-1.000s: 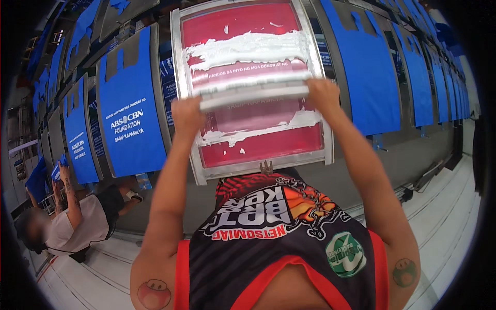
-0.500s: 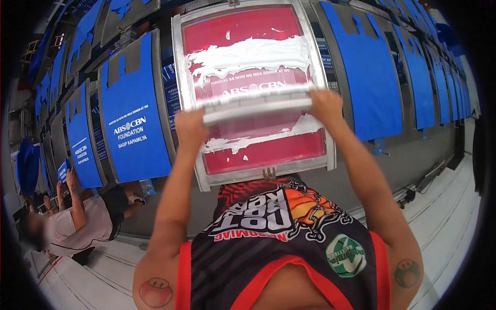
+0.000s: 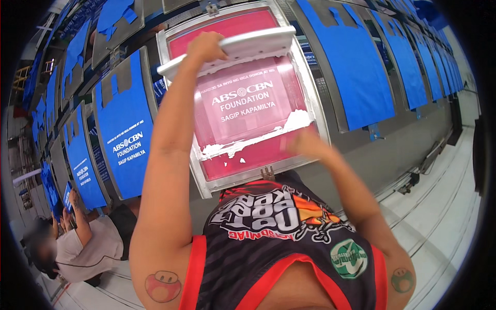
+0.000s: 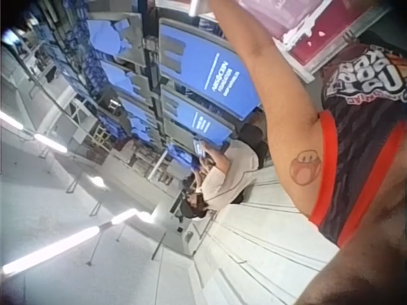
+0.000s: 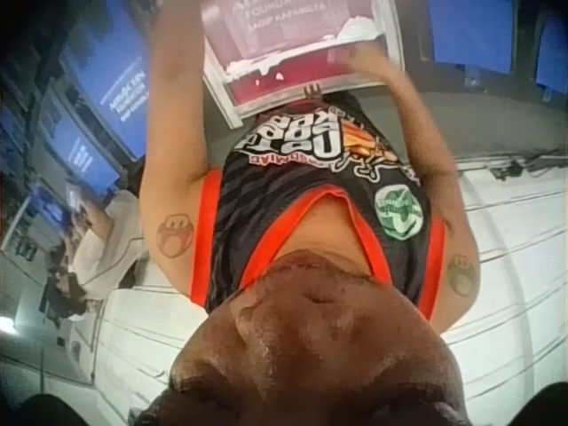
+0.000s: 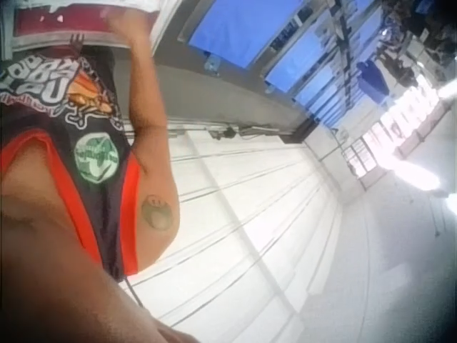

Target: Manually apply white ink to fabric using a screen printing frame and squeegee.

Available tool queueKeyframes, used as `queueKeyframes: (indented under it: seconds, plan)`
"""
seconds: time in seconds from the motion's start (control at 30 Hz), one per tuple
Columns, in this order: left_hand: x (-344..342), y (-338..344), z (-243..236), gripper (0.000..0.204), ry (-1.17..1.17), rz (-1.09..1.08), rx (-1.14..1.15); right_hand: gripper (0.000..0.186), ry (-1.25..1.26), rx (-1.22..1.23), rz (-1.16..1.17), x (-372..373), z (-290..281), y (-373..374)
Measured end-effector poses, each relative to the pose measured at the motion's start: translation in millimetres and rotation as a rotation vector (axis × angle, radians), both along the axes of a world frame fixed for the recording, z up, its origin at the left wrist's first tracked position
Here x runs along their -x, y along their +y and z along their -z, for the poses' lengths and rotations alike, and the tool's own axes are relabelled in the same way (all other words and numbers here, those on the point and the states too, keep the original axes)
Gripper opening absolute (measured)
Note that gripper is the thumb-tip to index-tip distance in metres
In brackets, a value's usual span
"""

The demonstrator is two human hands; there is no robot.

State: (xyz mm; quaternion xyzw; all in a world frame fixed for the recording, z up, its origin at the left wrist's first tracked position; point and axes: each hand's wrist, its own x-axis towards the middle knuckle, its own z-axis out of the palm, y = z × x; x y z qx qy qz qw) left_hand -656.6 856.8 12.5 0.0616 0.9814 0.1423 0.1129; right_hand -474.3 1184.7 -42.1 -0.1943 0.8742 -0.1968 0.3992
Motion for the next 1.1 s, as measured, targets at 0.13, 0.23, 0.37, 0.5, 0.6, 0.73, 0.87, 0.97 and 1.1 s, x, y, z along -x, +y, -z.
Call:
queueKeyframes:
  seconds: [0.13,0.23,0.37,0.5,0.6,0.73,0.87,0.97,1.1]
  plan:
    - [19.5,-2.2,-12.2,0.047,0.127,0.050,0.048,0.050,-0.565,0.436,0.551,-128.4,32.2,-14.4]
    - [5.8,-0.7,16.7,0.044,0.159,0.019,0.075,0.038,-0.385,0.289,0.503,-137.7,41.5,-15.7]
    - [-0.9,9.2,7.3,0.037,0.121,-0.006,0.152,0.021,-0.461,0.453,0.758,-144.4,-4.6,-21.0]
    - [-22.6,16.1,12.6,0.036,0.158,-0.025,0.203,0.020,-0.408,0.478,0.697,-143.7,-22.9,-22.3]
    - [-79.1,33.7,28.3,0.033,0.225,-0.065,0.234,0.020,-0.379,0.436,0.702,-146.1,9.7,-27.1]
    - [-195.5,89.2,40.2,0.027,0.320,-0.021,0.084,0.022,-0.302,0.429,0.667,-144.2,19.7,-17.6]
    - [-299.6,146.3,46.0,0.017,0.517,-0.070,0.007,0.022,-0.314,0.442,0.670,-143.6,22.7,-18.9]
    - [-283.7,130.9,27.6,0.017,0.361,-0.093,0.048,0.024,-0.319,0.468,0.632,-143.6,24.4,-19.0]
    - [-266.4,29.9,14.5,0.044,0.295,-0.209,0.031,0.029,-0.326,0.249,0.224,-110.0,-1.8,10.0]
